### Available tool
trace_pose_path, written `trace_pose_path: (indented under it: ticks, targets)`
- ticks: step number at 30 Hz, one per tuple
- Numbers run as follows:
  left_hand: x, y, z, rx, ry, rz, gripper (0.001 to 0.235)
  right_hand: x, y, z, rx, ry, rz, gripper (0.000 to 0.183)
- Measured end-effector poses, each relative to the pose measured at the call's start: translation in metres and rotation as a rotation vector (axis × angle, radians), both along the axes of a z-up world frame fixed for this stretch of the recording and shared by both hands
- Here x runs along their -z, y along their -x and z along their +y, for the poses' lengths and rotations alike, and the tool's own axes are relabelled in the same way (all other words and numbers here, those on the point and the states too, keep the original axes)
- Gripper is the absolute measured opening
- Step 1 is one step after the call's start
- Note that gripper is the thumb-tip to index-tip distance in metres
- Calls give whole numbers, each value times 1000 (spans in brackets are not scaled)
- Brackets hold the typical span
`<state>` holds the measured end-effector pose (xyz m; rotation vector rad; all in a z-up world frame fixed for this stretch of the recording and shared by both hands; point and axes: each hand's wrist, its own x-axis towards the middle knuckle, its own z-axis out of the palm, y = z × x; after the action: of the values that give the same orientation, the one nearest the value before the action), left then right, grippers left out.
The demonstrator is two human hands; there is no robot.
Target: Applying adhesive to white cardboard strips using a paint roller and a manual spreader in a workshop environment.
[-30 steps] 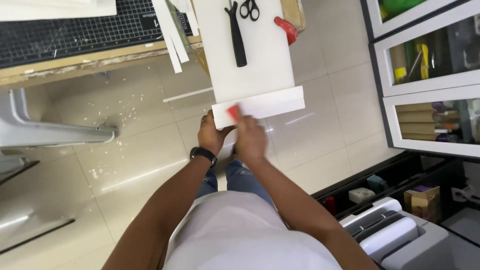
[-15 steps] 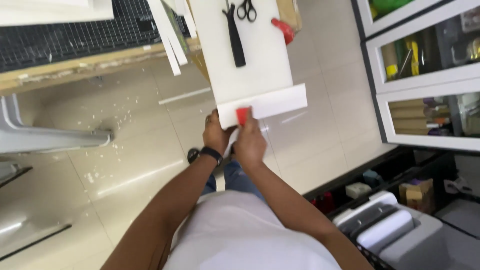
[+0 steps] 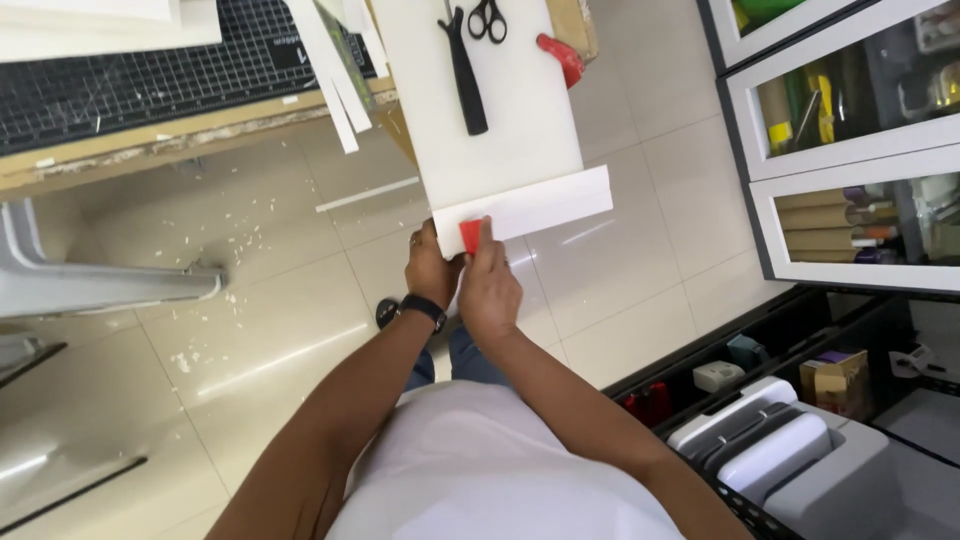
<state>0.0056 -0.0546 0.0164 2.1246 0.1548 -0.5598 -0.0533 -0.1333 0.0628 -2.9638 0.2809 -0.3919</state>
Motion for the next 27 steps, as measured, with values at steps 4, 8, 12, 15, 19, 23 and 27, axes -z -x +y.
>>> trace_pose_path:
  ticks: [4, 8, 12, 15, 19, 23, 27]
  targets:
    - [33, -4, -3, 37, -33, -44, 68, 0, -1, 12, -74, -31, -7, 59]
    - [4, -1, 4, 34, -10, -29, 61, 5, 3, -22, -79, 20, 35, 60]
    - [-26, -6, 15, 75, 26, -84, 62, 37, -15, -146, 150, 564, -50, 47]
    - [-14, -6, 16, 84, 22, -139, 59, -6, -36, -194, 400, 102, 168, 62]
    - [30, -7, 20, 80, 154, -220, 53, -11, -65, -143, 356, -180, 66, 57]
    - [43, -12, 29, 125, 400, -164, 43, -21, -108, -74, 166, -470, 127, 68]
    - [41, 2, 31, 124, 514, -63, 33, -25, -126, -106, 4, -523, -169, 80]
